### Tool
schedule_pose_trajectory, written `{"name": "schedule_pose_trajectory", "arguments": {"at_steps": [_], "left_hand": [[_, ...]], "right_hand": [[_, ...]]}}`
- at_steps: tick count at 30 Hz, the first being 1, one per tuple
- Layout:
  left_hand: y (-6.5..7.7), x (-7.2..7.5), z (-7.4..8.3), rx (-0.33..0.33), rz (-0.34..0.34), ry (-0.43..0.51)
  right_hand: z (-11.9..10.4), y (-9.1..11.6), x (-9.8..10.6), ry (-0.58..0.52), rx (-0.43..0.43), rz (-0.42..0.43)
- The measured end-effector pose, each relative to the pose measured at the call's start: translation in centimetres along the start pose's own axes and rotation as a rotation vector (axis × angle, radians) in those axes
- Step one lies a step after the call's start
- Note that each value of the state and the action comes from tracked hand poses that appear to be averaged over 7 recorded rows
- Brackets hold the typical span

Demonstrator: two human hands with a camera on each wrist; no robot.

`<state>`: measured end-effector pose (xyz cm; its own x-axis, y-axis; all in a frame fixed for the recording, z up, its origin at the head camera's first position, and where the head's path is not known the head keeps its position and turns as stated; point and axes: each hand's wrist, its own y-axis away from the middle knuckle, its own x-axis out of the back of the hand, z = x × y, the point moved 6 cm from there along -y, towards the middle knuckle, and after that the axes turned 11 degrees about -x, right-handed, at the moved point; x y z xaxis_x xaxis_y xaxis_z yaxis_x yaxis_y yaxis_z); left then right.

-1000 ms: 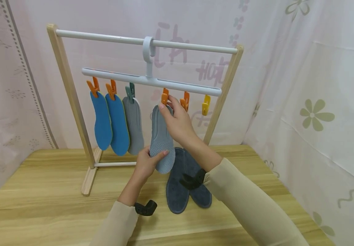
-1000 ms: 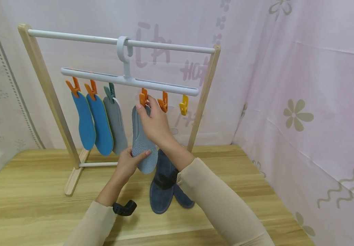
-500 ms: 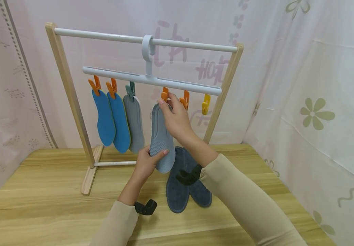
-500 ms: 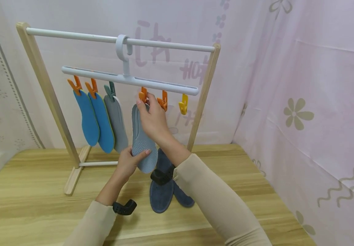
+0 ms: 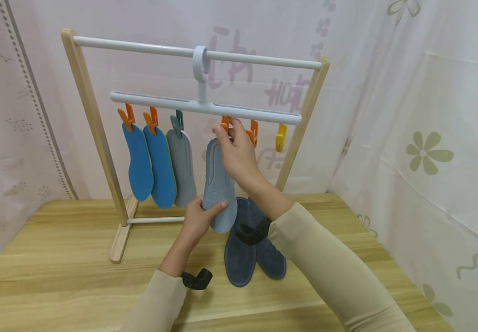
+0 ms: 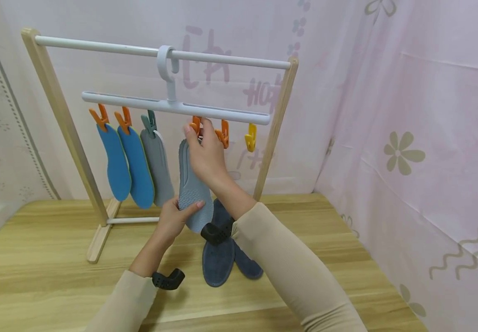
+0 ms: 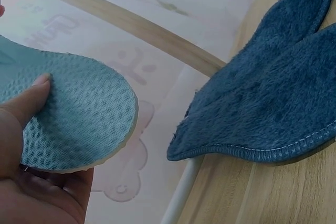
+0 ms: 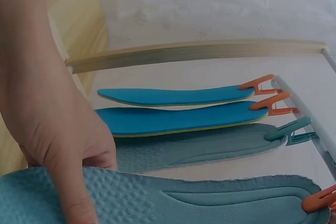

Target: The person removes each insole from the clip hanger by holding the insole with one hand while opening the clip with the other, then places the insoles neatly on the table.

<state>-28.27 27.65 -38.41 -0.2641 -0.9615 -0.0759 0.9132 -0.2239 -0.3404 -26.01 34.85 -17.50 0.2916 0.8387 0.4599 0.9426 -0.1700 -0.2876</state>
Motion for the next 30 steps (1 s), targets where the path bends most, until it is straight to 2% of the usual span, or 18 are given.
{"name": "schedule_pose_trajectory", "arguments": {"at_steps": [16, 30], "left_hand": [[-0.04, -0.01, 0.32, -0.009, -0.014, 0.012], [-0.01, 0.44, 0.88, -0.016, -0.03, -0.031]], "right_hand": [[0.0, -0.26, 0.16, -0.044, 0.009, 0.027], [0.29, -0.44, 0.25, -0.16, 0.003, 0.075]]}}
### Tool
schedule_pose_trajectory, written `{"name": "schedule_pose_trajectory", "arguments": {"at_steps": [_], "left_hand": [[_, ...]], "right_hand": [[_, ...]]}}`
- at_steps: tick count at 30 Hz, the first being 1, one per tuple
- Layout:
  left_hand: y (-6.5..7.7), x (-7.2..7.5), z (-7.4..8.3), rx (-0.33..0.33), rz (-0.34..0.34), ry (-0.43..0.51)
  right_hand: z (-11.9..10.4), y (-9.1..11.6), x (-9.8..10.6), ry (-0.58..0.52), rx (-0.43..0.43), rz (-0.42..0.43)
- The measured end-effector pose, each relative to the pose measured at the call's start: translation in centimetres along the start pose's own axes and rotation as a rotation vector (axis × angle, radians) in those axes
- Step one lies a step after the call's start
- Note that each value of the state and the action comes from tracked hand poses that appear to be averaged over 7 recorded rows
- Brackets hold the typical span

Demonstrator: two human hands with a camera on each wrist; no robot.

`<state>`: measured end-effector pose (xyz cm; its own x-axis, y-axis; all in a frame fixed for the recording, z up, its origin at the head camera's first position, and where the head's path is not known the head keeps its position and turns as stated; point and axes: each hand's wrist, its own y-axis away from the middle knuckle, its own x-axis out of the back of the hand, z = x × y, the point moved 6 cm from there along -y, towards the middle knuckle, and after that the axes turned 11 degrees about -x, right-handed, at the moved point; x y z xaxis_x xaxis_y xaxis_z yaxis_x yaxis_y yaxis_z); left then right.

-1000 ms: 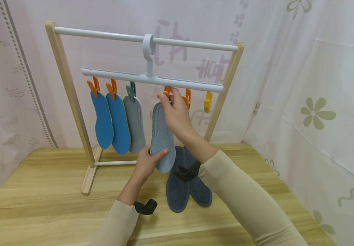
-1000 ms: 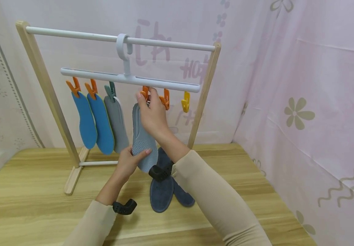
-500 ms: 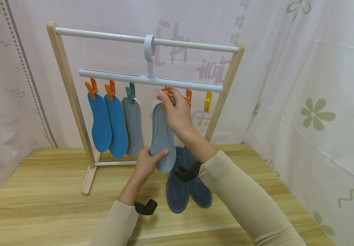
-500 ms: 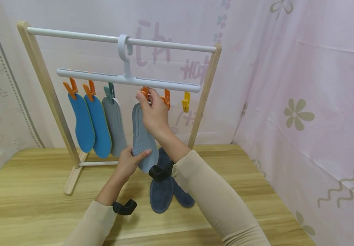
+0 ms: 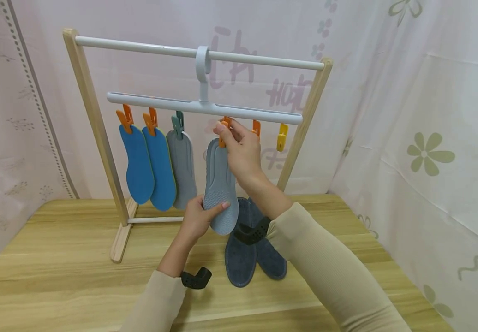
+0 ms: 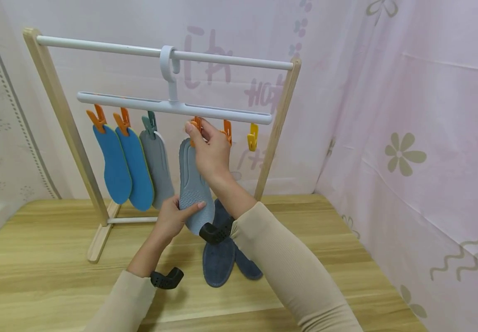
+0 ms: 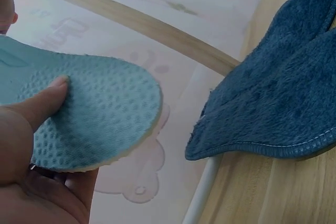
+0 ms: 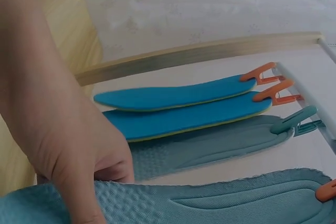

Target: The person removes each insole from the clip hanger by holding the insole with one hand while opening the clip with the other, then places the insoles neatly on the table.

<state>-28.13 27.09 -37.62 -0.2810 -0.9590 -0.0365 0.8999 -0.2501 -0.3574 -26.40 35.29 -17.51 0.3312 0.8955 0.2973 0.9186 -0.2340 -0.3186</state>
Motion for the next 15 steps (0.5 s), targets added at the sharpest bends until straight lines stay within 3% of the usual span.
{"name": "schedule_pose_trajectory", "arguments": {"at_steps": [15], "left_hand": [[0.5, 0.4, 1.2, -0.051, -0.062, -0.062]], "right_hand": [[0.5, -0.3, 0.1, -0.065, -0.033, 0.056]]}}
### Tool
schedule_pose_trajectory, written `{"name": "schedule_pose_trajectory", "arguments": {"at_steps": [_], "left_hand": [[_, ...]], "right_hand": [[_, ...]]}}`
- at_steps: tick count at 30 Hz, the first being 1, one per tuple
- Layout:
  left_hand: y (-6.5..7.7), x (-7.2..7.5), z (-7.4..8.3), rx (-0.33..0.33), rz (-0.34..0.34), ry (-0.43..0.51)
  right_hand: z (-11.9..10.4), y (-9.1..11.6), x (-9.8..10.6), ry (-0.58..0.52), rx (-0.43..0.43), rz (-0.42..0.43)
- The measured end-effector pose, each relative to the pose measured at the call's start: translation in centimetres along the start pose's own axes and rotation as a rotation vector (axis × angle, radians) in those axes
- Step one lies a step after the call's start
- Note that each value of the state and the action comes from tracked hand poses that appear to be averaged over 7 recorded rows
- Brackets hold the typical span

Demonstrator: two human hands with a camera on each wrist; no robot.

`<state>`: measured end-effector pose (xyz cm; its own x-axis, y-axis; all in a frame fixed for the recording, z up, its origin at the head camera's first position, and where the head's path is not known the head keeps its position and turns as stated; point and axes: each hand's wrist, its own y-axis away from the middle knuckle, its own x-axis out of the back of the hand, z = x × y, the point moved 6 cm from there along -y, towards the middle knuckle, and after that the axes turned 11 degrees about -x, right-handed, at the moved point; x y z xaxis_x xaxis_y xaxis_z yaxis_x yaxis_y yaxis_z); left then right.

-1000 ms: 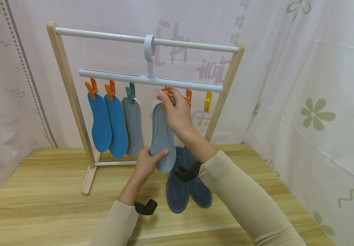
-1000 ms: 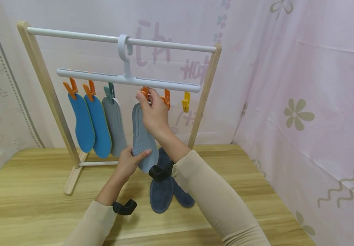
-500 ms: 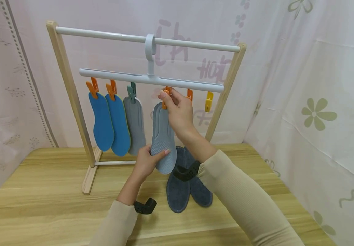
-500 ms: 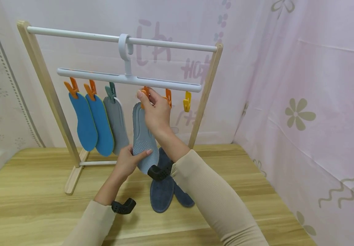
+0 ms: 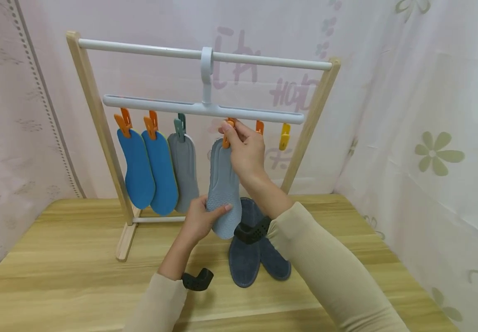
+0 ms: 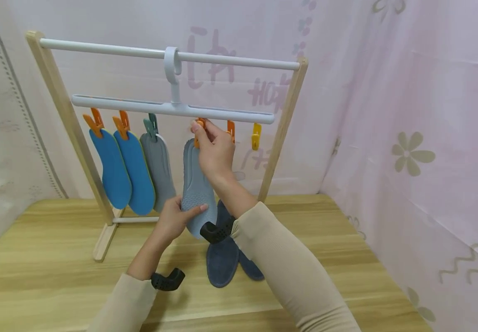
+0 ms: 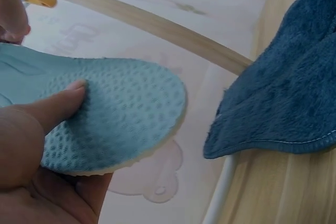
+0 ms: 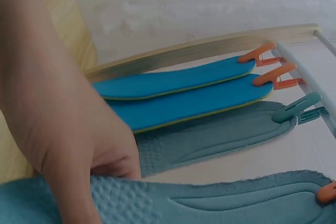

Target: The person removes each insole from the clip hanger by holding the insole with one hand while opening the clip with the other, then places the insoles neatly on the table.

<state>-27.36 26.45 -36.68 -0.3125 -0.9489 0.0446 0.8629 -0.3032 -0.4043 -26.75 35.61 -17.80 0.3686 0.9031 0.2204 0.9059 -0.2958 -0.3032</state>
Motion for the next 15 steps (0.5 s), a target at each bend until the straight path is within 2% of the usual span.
{"name": "schedule_pose_trajectory", "arguments": {"at_steps": [10, 15], "left_hand": [[1.8, 1.1, 1.0, 0.028, -0.017, -0.02], [2.9, 1.9, 1.2, 0.059, -0.026, -0.065]], "right_hand": [[0.1, 0.0, -0.2, -0.002, -0.001, -0.035], [0.3, -0.1, -0.4, -0.021, -0.018, -0.052]]}}
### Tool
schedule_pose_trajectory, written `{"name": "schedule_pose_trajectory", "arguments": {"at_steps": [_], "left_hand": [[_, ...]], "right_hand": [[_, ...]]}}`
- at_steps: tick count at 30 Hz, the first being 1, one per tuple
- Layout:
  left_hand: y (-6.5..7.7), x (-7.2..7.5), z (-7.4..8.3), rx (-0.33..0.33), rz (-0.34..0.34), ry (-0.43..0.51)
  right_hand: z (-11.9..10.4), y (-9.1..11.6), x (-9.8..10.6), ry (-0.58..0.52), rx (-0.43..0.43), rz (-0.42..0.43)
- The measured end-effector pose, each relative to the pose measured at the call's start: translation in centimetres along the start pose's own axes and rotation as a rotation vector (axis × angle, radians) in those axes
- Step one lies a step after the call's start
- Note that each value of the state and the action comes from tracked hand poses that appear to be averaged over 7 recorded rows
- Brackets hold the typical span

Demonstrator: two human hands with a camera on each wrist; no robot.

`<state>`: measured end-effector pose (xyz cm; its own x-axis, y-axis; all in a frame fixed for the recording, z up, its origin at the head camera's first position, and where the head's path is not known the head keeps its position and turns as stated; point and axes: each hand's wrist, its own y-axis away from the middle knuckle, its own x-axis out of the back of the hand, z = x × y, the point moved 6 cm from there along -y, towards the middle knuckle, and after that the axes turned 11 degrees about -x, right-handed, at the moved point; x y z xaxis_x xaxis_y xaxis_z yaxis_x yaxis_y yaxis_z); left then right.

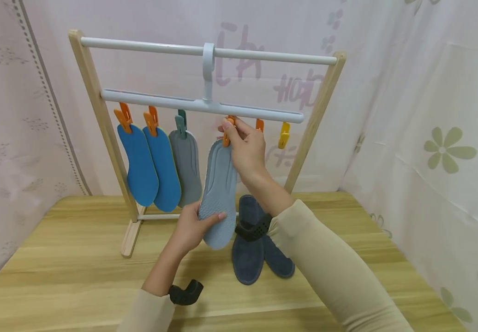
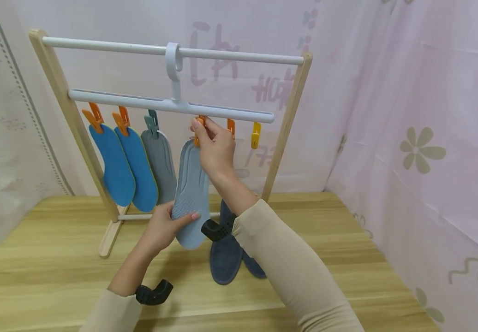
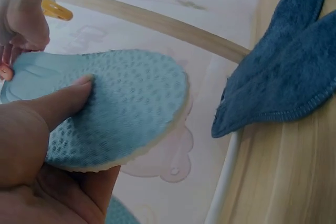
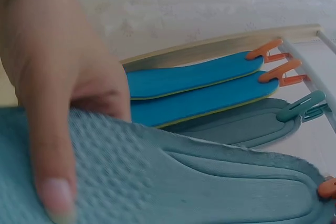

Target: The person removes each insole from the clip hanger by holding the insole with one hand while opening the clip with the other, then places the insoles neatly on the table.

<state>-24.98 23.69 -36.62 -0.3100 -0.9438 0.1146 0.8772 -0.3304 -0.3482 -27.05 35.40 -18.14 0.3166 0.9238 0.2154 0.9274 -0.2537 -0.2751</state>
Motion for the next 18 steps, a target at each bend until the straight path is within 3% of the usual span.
{"name": "schedule_pose_trajectory", "arguments": {"at_steps": [7, 18], "left_hand": [[1.0, 0.5, -0.3, 0.002, -0.038, -0.04], [1.0, -0.4, -1.4, -0.009, -0.058, -0.025]], "right_hand": [[0.0, -0.1, 0.2, -0.023, -0.032, -0.013], [0.1, -0.2, 0.4, 0.002, -0.039, -0.018]]}}
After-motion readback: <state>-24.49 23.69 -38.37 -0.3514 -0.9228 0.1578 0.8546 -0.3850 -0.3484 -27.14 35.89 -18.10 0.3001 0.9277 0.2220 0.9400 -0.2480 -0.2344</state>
